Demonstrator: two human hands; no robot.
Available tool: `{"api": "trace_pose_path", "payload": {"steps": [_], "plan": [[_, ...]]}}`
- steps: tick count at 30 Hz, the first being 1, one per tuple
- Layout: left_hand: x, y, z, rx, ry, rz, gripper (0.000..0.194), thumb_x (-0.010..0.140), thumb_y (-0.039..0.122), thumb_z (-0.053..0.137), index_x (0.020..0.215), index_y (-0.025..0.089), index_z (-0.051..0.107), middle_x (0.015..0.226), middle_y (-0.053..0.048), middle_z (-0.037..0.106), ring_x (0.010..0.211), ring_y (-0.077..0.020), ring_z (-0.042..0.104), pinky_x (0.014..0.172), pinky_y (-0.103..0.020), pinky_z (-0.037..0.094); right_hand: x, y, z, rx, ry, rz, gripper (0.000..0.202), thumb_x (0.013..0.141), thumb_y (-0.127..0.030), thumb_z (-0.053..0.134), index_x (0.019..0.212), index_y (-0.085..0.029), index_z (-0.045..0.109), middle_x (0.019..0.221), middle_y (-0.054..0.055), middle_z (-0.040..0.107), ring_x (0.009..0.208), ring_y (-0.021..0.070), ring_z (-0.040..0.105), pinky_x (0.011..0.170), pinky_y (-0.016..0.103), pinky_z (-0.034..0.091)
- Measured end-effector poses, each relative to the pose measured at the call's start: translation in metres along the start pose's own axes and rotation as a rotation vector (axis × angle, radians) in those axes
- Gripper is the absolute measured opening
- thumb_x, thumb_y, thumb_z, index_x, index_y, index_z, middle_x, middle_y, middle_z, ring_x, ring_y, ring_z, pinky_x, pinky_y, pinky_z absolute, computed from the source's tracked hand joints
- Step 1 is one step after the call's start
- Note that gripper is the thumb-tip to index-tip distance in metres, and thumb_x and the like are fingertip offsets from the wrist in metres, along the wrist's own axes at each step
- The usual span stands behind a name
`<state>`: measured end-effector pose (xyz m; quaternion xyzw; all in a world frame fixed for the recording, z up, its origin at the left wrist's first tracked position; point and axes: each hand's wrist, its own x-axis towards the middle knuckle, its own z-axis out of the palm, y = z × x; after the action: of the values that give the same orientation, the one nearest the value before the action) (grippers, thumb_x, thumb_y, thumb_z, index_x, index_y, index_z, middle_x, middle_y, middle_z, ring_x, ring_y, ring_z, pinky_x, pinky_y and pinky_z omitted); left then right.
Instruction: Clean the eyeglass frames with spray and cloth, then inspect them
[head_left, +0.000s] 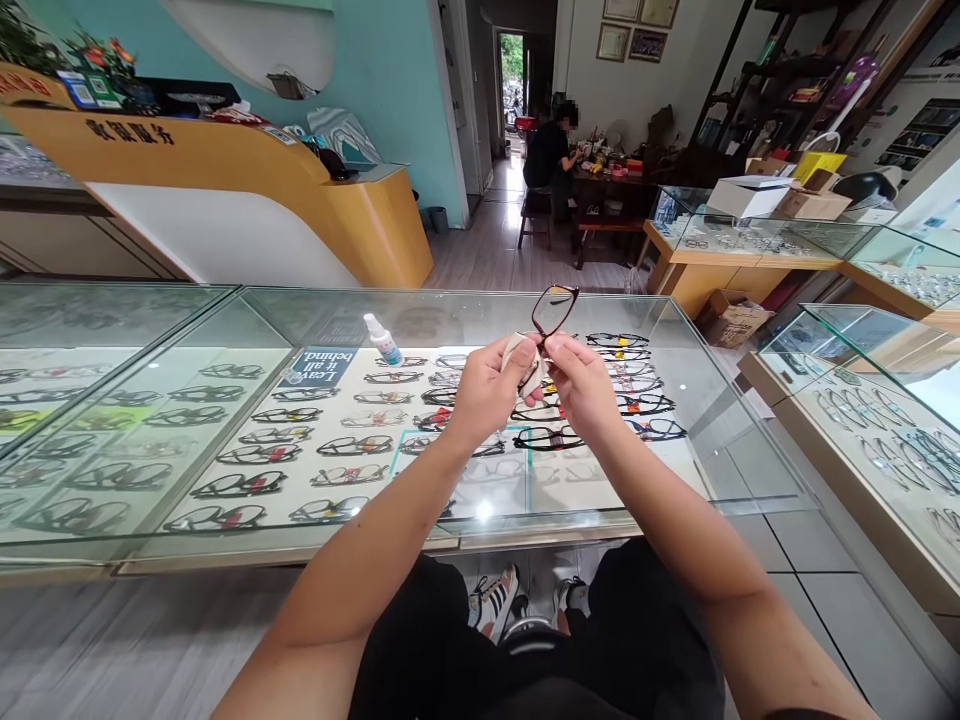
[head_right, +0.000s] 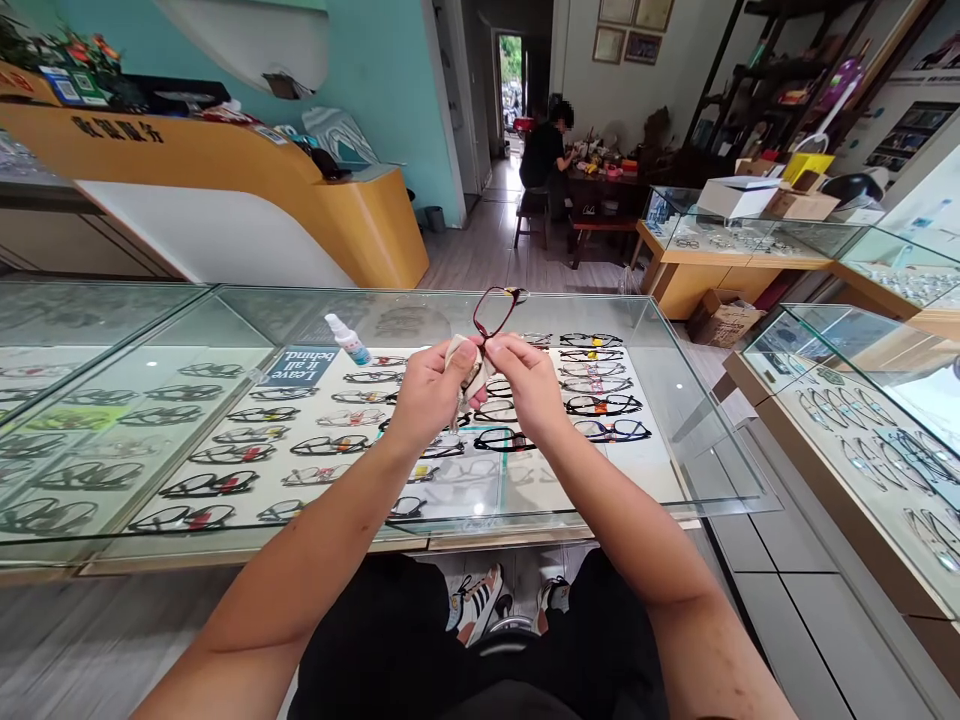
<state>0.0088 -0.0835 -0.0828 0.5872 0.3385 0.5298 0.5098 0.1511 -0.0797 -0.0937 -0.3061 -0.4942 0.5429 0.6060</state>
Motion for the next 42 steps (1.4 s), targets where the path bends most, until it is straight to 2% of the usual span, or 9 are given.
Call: {"api": "trace_pose_path", "payload": {"steps": [4, 9, 12, 15, 18, 25, 32, 36, 42], "plan": [[0.005, -0.005, -0.003, -0.016, -0.056, -0.017, 0.063, 0.092, 0.081, 0.071, 0.095, 0.018, 0.071, 0.073, -0.004, 0.074, 0.065, -0.0159, 0.068, 0.061, -0.027, 0.052, 0.004, -0.003, -0.004, 0.104, 0.054, 0.009, 0.030, 0.084, -0.051, 0.086, 0.085, -0.022, 0.081, 0.094, 0.001, 0.063, 0.065, 0.0110, 0.048, 0.054, 0.029, 0.041], [0.018, -0.016, -0.017, -0.055, 0.042, -0.072, 0.064, 0.087, 0.082, 0.076, 0.085, 0.019, 0.071, 0.075, -0.004, 0.074, 0.069, -0.0164, 0.067, 0.066, -0.028, 0.054, 0.017, -0.016, -0.027, 0.057, 0.283, -0.097, 0.022, 0.083, -0.044, 0.083, 0.083, -0.023, 0.077, 0.097, 0.004, 0.072, 0.079, 0.0151, 0.055, 0.072, 0.031, 0.048], [0.026, -0.019, -0.026, -0.177, 0.023, -0.208, 0.059, 0.086, 0.075, 0.081, 0.094, 0.017, 0.076, 0.084, -0.008, 0.079, 0.080, -0.0213, 0.074, 0.072, -0.031, 0.059, 0.019, -0.028, -0.044, -0.081, 0.286, -0.238, 0.025, 0.086, -0.041, 0.080, 0.071, -0.024, 0.070, 0.091, 0.003, 0.065, 0.088, 0.0189, 0.061, 0.080, 0.034, 0.049], [0.033, -0.022, -0.033, -0.310, 0.002, -0.347, 0.049, 0.086, 0.061, 0.084, 0.098, 0.014, 0.080, 0.088, -0.010, 0.081, 0.084, -0.0231, 0.076, 0.075, -0.032, 0.061, 0.011, -0.042, -0.053, -0.365, 0.210, -0.443, 0.024, 0.093, -0.041, 0.077, 0.075, -0.026, 0.073, 0.088, 0.003, 0.060, 0.095, 0.0236, 0.063, 0.089, 0.041, 0.050], [0.036, -0.026, -0.040, -0.347, -0.064, -0.414, 0.040, 0.079, 0.050, 0.091, 0.092, 0.013, 0.081, 0.085, -0.008, 0.079, 0.075, -0.0176, 0.072, 0.069, -0.027, 0.058, -0.009, -0.054, -0.050, -0.774, 0.078, -0.671, 0.016, 0.101, -0.039, 0.072, 0.092, -0.028, 0.080, 0.090, 0.004, 0.064, 0.090, 0.0242, 0.061, 0.083, 0.043, 0.049], [0.030, -0.018, -0.044, -0.219, -0.477, -0.509, 0.052, 0.070, 0.055, 0.102, 0.092, 0.013, 0.081, 0.082, -0.010, 0.078, 0.066, -0.0180, 0.069, 0.060, -0.029, 0.055, -0.055, -0.063, -0.042, -1.480, -0.358, -1.197, 0.013, 0.105, -0.023, 0.072, 0.114, -0.027, 0.080, 0.079, 0.001, 0.066, 0.078, 0.0189, 0.051, 0.074, 0.039, 0.035], [0.021, 0.007, -0.042, -0.234, -0.598, -0.488, 0.049, 0.074, 0.056, 0.100, 0.086, 0.013, 0.078, 0.078, -0.010, 0.074, 0.063, -0.0174, 0.066, 0.056, -0.029, 0.053, -0.065, -0.061, -0.055, -1.615, -0.640, -1.194, 0.032, 0.107, -0.024, 0.071, 0.138, -0.033, 0.073, 0.076, -0.001, 0.060, 0.078, 0.0194, 0.047, 0.072, 0.042, 0.030], [0.019, 0.006, -0.045, -0.233, -0.656, -0.516, 0.046, 0.075, 0.053, 0.100, 0.085, 0.013, 0.079, 0.075, -0.006, 0.071, 0.063, -0.0147, 0.063, 0.058, -0.027, 0.053, -0.061, -0.063, -0.055, -1.658, -0.683, -1.246, 0.030, 0.111, -0.022, 0.064, 0.139, -0.029, 0.074, 0.078, 0.001, 0.060, 0.079, 0.0198, 0.047, 0.072, 0.041, 0.030], [0.020, -0.001, -0.051, -0.175, -0.736, -0.470, 0.045, 0.081, 0.060, 0.093, 0.089, 0.017, 0.080, 0.082, -0.009, 0.075, 0.067, -0.0180, 0.067, 0.061, -0.029, 0.055, -0.054, -0.055, -0.057, -1.646, -0.712, -1.181, 0.036, 0.112, -0.023, 0.061, 0.147, -0.030, 0.069, 0.079, 0.000, 0.060, 0.081, 0.0197, 0.049, 0.073, 0.041, 0.029]]}}
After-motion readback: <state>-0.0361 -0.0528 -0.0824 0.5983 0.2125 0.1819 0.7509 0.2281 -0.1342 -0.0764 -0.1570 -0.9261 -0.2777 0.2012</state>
